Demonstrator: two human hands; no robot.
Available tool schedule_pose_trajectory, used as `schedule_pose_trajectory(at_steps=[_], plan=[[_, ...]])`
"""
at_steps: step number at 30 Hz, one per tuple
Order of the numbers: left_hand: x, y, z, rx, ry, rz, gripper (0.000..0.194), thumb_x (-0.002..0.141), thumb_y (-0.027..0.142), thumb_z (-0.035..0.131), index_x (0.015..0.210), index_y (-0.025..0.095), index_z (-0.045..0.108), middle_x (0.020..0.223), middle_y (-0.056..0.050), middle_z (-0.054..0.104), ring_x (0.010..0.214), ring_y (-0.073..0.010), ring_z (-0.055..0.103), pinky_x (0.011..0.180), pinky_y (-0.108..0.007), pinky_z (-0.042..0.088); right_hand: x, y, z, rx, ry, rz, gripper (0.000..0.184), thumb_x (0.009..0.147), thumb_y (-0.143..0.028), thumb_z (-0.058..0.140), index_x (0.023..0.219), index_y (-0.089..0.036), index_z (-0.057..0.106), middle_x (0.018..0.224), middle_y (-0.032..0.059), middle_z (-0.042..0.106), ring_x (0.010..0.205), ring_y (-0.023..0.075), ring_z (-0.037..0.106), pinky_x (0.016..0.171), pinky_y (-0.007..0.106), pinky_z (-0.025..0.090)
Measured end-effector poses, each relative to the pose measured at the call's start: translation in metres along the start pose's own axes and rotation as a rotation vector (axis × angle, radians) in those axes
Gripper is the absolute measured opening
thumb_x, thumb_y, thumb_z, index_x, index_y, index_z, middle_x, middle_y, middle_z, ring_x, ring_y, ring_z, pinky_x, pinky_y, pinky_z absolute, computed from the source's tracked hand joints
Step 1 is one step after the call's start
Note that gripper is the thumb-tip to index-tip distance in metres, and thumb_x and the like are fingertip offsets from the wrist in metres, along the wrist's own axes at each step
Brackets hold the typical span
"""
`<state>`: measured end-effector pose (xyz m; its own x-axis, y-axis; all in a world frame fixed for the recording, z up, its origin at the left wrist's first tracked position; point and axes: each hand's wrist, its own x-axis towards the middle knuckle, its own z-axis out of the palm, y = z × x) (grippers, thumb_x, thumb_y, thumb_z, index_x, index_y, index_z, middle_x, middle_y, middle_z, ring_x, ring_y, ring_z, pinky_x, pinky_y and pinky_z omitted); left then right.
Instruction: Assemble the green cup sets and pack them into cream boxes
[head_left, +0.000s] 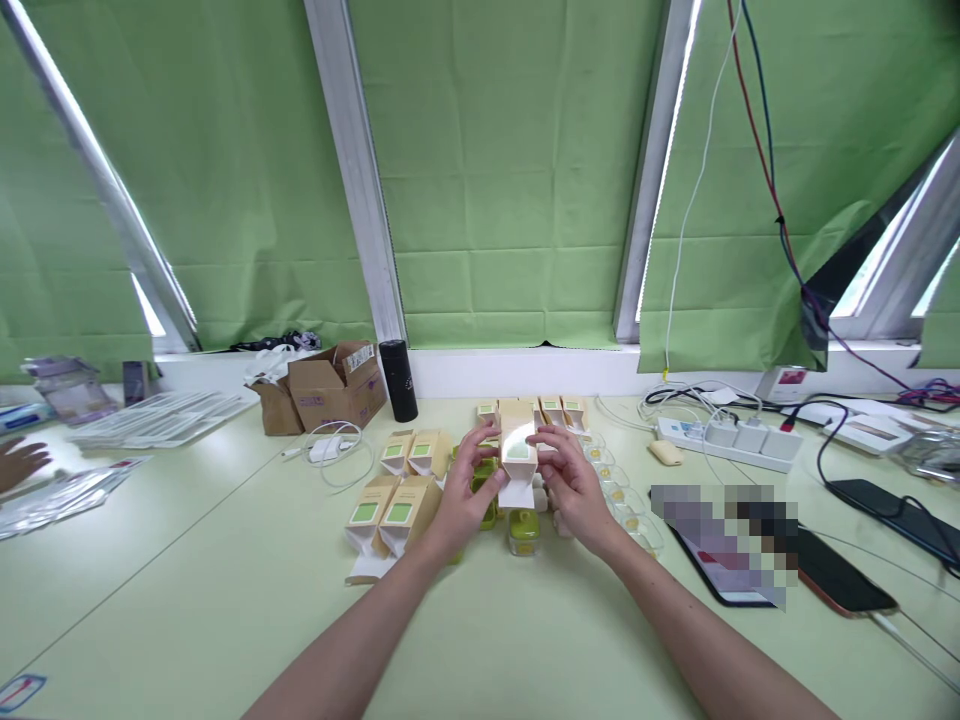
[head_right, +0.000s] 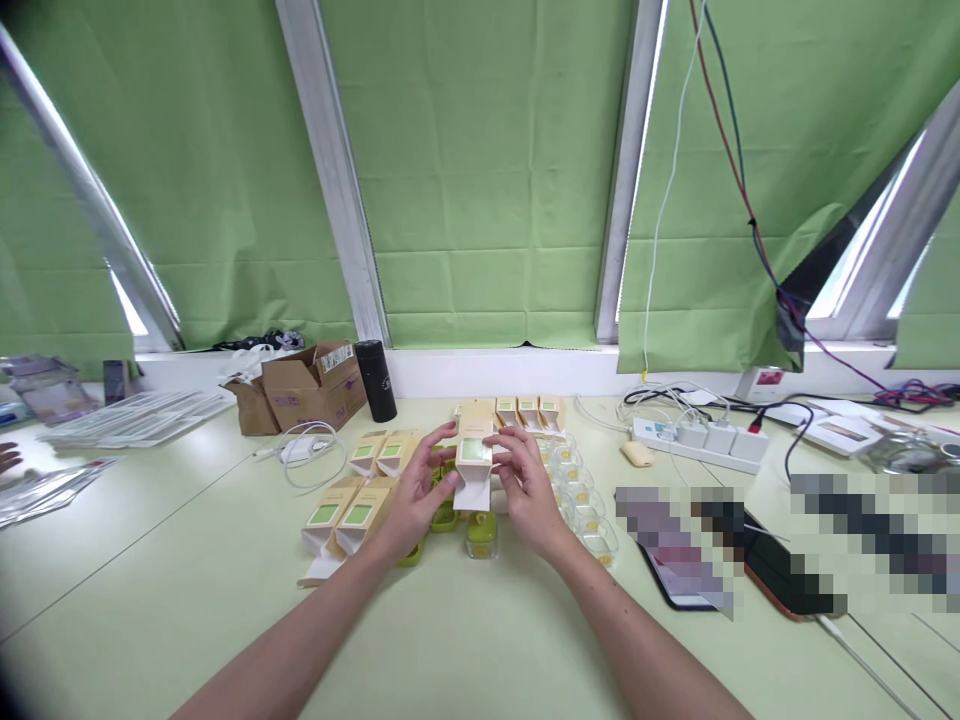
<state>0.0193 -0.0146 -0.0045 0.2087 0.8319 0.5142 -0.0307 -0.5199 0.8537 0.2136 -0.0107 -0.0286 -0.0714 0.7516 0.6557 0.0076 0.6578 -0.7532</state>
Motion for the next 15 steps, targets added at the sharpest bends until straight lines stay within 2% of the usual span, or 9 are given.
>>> schedule_pose_trajectory(at_steps=[4,9,15], plan=[[-0.0005,0.0016,-0.0008,0.051,-0.014,0.055,0.044,0.09,0.034,0.076,0.133,0.03,0.066,0.165,-0.009,0.041,0.135,-0.0317,0.055,0.112,-0.045,0.047,0.0002,-0.0002,0.0002,0.016,0.001,0.001,0.029,0.103,-0.031,0.053,0.129,-0.034,0.066,0.146,0.0097,0.043,0.106,0.0208,0.069,0.091,0.041,0.062],[0.0018,-0.0013,-0.0004,0.105,0.022,0.091,0.041,0.092,0.03,0.074,0.132,0.03,0.067,0.162,-0.01,0.043,0.137,-0.0309,0.055,0.115,-0.045,0.044,-0.0007,-0.0029,0.0001,0.032,-0.035,0.038,0.031,0.103,-0.035,0.057,0.132,-0.035,0.065,0.152,0.01,0.041,0.102,0.0205,0.072,0.094,0.044,0.061],[0.0051,-0.0048,0.0022,0.133,0.109,0.129,0.035,0.092,0.027,0.074,0.126,0.028,0.069,0.155,-0.01,0.05,0.142,-0.0291,0.051,0.111,-0.041,0.046,-0.002,-0.0076,0.0007,0.026,-0.05,0.051,0.033,0.101,-0.04,0.062,0.134,-0.035,0.064,0.157,0.0107,0.039,0.108,0.0226,0.072,0.099,0.045,0.06]])
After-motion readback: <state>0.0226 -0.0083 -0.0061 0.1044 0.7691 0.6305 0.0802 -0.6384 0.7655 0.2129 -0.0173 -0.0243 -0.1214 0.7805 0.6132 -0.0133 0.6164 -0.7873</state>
